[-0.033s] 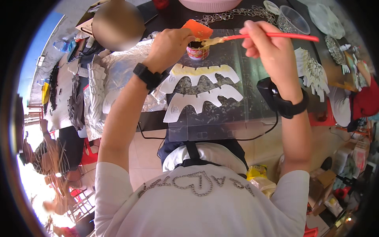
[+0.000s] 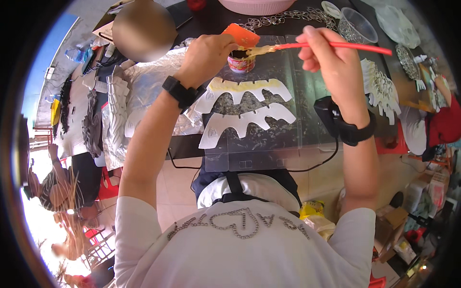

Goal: The person picks up a white foam piece, places it on a plastic sheet, and applies glue to it using a brush. They then pick up a second foam piece and apply glue to it with the brush.

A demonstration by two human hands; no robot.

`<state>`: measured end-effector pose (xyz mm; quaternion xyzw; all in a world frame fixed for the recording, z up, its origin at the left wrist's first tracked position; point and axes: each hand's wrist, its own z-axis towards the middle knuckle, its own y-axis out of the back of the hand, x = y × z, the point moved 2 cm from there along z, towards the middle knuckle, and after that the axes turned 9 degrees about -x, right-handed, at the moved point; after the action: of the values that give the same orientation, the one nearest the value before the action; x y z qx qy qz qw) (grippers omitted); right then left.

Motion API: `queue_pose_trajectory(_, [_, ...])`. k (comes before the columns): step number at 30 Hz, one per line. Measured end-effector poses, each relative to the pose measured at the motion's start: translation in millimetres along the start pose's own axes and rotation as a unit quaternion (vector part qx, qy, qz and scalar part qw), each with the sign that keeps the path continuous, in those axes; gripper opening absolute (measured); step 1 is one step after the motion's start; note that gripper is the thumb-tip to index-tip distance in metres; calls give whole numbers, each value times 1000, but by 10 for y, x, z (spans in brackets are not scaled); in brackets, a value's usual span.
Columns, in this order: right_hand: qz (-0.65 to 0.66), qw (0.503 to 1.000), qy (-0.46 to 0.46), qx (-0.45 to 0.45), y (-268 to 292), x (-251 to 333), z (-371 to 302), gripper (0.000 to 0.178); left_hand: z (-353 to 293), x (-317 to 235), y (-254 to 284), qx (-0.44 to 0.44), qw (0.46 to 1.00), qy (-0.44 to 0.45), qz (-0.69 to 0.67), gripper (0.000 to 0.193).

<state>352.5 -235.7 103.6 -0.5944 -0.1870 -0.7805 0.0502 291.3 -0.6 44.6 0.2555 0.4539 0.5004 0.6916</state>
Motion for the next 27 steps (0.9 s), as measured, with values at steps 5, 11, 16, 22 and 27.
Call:
queue_pose_trajectory(5, [66,995,-43,-58,173,-157,-15,36,-3,1,-16,-13,999,-28,22,20])
queue_pose_trajectory(11, [27,990,24,-137,134,-141,-93,33,-15,-1,-21,-12,999,-29,25,22])
queue_pose_trajectory(16, [-36,998,-4,-49,130,-136,-23,30,-25,-25,-1,16,1000,11,7,21])
queue_pose_trajectory(22, [268,938,-199,-99,282,-573,81,31,-72,-21,46,31,999,12,-14,25])
queue_pose_trajectory(27, [175,975,-74,-118,361,-674,-148,36,-152,-15,60,13,999,-30,-37,36])
